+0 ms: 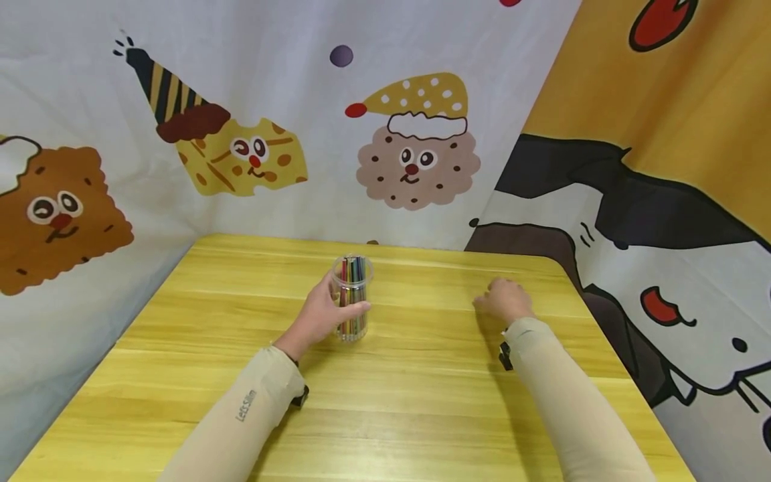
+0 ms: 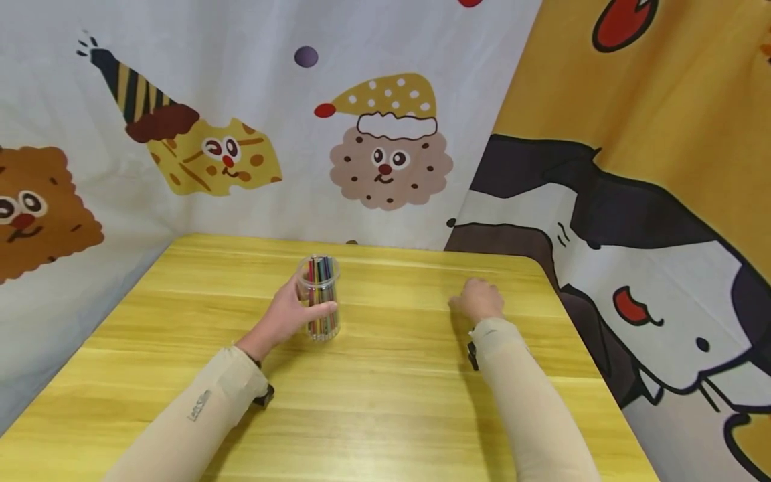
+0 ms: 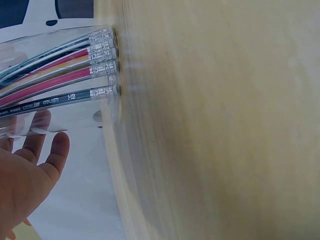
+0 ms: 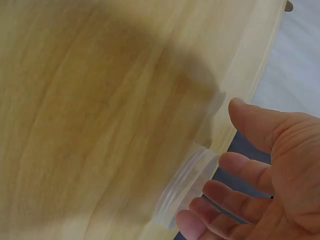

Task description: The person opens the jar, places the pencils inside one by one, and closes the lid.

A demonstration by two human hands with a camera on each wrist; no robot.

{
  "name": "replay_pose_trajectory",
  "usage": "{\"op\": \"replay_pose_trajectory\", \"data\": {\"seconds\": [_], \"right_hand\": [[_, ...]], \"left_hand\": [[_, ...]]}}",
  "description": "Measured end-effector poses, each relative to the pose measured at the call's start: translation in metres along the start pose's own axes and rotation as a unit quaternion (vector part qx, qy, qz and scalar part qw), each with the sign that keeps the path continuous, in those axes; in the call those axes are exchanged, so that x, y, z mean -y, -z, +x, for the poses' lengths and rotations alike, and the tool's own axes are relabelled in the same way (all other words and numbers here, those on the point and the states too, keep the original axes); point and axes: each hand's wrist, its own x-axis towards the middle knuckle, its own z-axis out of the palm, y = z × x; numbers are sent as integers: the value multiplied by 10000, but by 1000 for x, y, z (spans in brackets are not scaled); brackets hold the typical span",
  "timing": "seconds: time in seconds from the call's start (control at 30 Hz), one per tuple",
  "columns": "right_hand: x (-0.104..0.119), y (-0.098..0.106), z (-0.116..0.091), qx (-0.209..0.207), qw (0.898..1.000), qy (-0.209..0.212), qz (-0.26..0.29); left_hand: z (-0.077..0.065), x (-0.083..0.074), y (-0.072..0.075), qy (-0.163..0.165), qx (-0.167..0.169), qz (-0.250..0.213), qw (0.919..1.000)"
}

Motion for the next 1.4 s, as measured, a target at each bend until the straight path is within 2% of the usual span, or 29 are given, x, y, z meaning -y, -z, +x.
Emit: {"op": "replay_pose_trajectory", "data": {"seconds": [0.13,0.37,0.47,0.6,0.73,1.03,1.3,1.4], "right_hand": [[-8,-3,7,-102,9998,-10,-140],[-22,-2,12,-281,9996,-29,-52],[-26,0,13,-146,9999,43,3],[-33,3,13,87,9989,310,344],[-37,7,10,130,9963,559,634],[-39,7,8,31,9976,338,596],[-59,-6,9,-19,9884,435,1453],[-65,-9,9,11,9865,458,1573]], "left_hand": [[0,1,0,8,31,-35,10000],[-2,0,0,62,-11,-16,10000],[-2,-1,0,61,-48,47,10000],[-3,-2,0,48,-26,73,10000],[-3,-2,-1,32,-2,50,10000],[-3,-2,2,-21,-28,51,10000],[-6,-3,2,197,-100,187,9996],[-6,-3,2,173,-100,223,9996]]}}
